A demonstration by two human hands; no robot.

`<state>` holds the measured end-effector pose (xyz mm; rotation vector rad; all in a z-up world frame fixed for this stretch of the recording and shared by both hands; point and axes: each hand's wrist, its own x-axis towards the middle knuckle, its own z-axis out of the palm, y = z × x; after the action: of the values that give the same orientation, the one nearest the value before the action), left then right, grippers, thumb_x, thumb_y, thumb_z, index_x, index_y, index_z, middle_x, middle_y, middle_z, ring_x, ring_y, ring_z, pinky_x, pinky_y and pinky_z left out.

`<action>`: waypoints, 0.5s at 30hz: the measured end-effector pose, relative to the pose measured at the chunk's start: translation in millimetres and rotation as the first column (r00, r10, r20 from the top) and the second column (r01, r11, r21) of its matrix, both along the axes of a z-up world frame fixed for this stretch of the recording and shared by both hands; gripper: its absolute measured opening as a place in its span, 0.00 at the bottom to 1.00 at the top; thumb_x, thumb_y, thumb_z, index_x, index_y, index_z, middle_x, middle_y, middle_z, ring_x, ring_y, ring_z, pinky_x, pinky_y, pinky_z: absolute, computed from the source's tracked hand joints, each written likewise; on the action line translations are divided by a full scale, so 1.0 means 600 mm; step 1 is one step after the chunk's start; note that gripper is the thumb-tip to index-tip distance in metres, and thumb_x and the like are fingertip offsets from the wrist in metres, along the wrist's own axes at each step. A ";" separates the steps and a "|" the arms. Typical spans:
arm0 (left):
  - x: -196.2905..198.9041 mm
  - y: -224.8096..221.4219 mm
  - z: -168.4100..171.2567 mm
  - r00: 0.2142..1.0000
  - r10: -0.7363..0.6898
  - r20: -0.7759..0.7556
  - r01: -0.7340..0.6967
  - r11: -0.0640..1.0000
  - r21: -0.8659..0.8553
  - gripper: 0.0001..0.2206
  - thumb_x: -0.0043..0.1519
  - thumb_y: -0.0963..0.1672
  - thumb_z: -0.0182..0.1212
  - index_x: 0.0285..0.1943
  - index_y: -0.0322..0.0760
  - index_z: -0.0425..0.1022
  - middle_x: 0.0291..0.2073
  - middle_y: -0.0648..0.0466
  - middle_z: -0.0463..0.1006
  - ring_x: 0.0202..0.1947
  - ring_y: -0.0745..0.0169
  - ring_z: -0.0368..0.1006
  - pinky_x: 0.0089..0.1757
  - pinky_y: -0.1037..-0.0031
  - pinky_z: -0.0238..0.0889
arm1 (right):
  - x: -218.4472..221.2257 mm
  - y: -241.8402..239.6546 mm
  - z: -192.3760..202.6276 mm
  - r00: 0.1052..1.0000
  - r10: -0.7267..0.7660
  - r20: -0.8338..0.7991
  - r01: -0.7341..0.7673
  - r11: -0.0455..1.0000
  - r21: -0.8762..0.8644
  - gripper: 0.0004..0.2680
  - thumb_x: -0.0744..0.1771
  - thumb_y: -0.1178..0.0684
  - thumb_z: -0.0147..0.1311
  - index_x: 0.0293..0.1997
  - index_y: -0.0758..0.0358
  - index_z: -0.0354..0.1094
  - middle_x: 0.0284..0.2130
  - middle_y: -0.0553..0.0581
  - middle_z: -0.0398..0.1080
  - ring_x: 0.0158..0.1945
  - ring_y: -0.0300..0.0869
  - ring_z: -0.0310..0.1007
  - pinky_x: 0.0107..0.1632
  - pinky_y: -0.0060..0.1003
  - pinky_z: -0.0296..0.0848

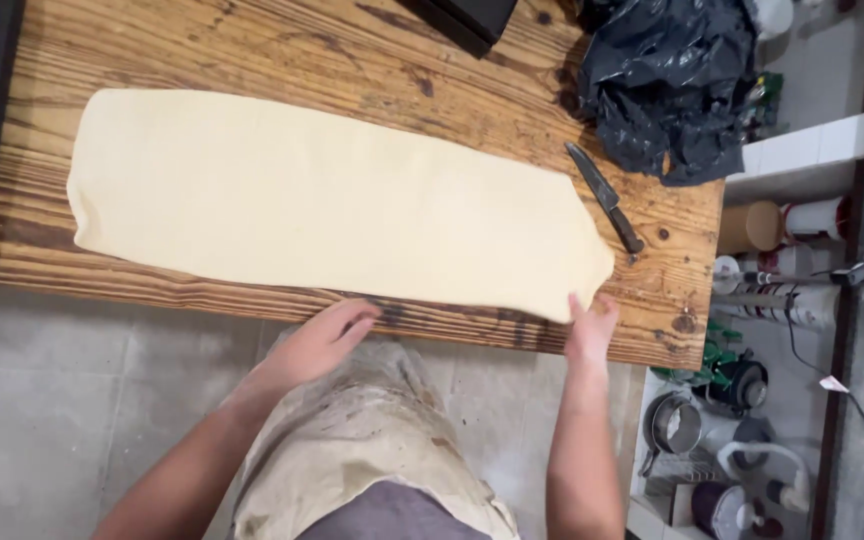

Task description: Sheeting, cutting, and shaping dough into bow-tie pastries on a baking tray

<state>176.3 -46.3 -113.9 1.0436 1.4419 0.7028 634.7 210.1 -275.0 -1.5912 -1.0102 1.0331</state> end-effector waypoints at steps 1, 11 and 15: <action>0.008 0.022 -0.008 0.999 -0.029 0.028 0.027 0.998 0.048 0.18 0.71 0.48 0.44 0.65 0.39 0.72 0.57 0.41 0.77 0.60 0.39 0.71 0.60 0.51 0.62 | -0.012 -0.047 0.009 1.000 -0.006 0.025 0.008 0.996 -0.089 0.18 0.65 0.65 0.63 0.58 0.62 0.57 0.47 0.63 0.68 0.50 0.48 0.73 0.50 0.50 0.79; 0.031 0.277 -0.146 0.498 0.217 -0.840 0.159 0.929 0.335 0.31 0.68 0.50 0.53 0.81 0.40 0.55 0.78 0.39 0.52 0.77 0.32 0.43 0.70 0.43 0.34 | -0.053 0.006 0.093 0.675 0.254 0.693 -0.247 0.963 -0.112 0.21 0.67 0.58 0.60 0.66 0.72 0.59 0.57 0.75 0.65 0.65 0.65 0.64 0.69 0.55 0.61; 0.062 0.327 -0.175 0.528 -0.044 -0.848 0.133 0.991 0.032 0.35 0.71 0.59 0.35 0.84 0.44 0.43 0.81 0.42 0.39 0.80 0.37 0.26 0.71 0.42 0.14 | -0.186 0.109 0.147 0.572 0.394 0.720 -0.410 0.897 -0.165 0.19 0.69 0.59 0.53 0.67 0.77 0.59 0.62 0.79 0.62 0.69 0.68 0.58 0.72 0.58 0.53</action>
<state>213.2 149.8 -218.9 1.6550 2.1787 0.1284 523.2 275.3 -186.7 -1.8485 -2.0229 0.6150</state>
